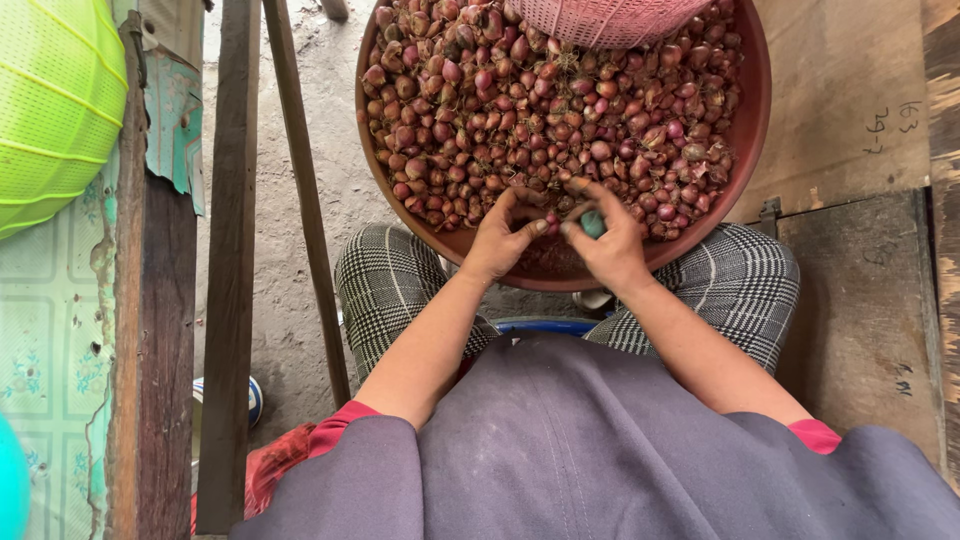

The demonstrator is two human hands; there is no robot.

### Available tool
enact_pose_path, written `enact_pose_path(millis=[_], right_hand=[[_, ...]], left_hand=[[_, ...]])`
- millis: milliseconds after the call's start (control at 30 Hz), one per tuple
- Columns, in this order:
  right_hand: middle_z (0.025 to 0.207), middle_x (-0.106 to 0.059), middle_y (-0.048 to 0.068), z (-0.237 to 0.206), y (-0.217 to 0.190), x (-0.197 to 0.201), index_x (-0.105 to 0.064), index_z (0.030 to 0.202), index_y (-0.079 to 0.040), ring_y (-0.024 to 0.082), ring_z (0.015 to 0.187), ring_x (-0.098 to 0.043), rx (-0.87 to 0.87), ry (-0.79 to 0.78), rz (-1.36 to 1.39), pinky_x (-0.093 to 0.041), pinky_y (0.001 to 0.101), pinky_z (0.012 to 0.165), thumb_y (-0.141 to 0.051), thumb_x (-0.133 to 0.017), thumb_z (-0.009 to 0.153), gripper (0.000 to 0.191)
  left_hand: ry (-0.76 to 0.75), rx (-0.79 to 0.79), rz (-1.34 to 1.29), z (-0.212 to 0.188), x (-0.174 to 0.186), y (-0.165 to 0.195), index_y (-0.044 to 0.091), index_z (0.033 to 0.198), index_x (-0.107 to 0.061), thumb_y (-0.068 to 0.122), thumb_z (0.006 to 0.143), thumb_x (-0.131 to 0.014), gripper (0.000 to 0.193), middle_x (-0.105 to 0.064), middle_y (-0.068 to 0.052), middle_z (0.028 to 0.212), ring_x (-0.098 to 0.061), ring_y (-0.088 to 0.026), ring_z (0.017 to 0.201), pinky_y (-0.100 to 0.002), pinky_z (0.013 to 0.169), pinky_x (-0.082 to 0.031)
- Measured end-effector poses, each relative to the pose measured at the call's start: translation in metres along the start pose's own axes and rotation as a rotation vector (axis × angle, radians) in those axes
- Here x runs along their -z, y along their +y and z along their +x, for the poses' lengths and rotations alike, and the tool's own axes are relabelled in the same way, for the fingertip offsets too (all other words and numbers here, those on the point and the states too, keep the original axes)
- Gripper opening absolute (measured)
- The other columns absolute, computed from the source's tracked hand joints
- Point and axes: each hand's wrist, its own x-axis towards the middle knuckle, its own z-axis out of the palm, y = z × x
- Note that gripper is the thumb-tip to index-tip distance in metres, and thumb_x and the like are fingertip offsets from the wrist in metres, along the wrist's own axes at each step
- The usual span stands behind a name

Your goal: The person sits with a large basin of untrimmed shallots on their lap and trims the root and stem ends off each shallot by hand using a small green trimming tool. Trimmed shallots are tossed into a green basket beside them, and the pile of untrimmed shallots gradually reduces.

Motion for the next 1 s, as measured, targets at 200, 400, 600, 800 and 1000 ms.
enact_pose_path(millis=[200, 400, 600, 800, 1000], right_hand=[[0.107, -0.072, -0.003, 0.009, 0.006, 0.005, -0.054, 0.143, -0.007, 0.008, 0.073, -0.063, -0.222, -0.017, 0.06, -0.051, 0.0244, 0.065, -0.004, -0.073, 0.088, 0.058], [0.103, -0.074, 0.007, 0.01, 0.024, 0.0, -0.061, 0.142, -0.005, 0.013, 0.083, -0.067, -0.142, 0.011, -0.061, -0.055, 0.0296, 0.074, -0.009, -0.077, 0.09, 0.054], [0.112, -0.074, 0.014, 0.066, 0.027, 0.029, -0.068, 0.127, -0.004, 0.028, 0.093, -0.071, 0.183, 0.153, -0.793, -0.058, 0.039, 0.077, -0.012, -0.081, 0.086, 0.044], [0.102, -0.075, 0.013, 0.103, 0.001, 0.029, -0.067, 0.128, -0.005, 0.025, 0.091, -0.071, 0.117, 0.146, -0.552, -0.057, 0.0397, 0.08, -0.022, -0.086, 0.092, 0.043], [0.094, -0.072, 0.005, 0.043, -0.013, -0.007, -0.069, 0.123, -0.001, 0.01, 0.068, -0.062, -0.341, -0.018, 0.451, -0.047, 0.023, 0.056, -0.014, -0.08, 0.093, 0.035]], left_hand=[[-0.051, -0.059, -0.026, 0.0, -0.002, 0.005, 0.003, 0.134, -0.047, -0.001, 0.091, -0.074, 0.051, -0.071, -0.01, 0.111, -0.069, -0.015, 0.106, -0.031, 0.097, -0.058], [-0.041, -0.082, 0.151, -0.004, -0.006, 0.009, 0.003, 0.134, -0.048, 0.001, 0.084, -0.08, 0.059, -0.072, -0.01, 0.103, -0.069, -0.015, 0.096, -0.031, 0.089, -0.057], [0.037, 0.072, -0.244, 0.003, 0.013, -0.001, 0.001, 0.13, -0.057, 0.011, 0.091, -0.071, 0.043, -0.068, -0.005, 0.111, -0.065, -0.015, 0.102, -0.03, 0.091, -0.053], [0.062, 0.054, -0.187, 0.009, 0.017, -0.01, -0.001, 0.124, -0.064, 0.013, 0.095, -0.071, 0.033, -0.068, -0.007, 0.108, -0.064, -0.016, 0.099, -0.03, 0.09, -0.052], [0.136, -0.015, -0.272, 0.008, -0.002, 0.006, 0.001, 0.124, -0.063, 0.015, 0.096, -0.072, 0.032, -0.071, -0.004, 0.115, -0.066, -0.013, 0.107, -0.029, 0.094, -0.055]])
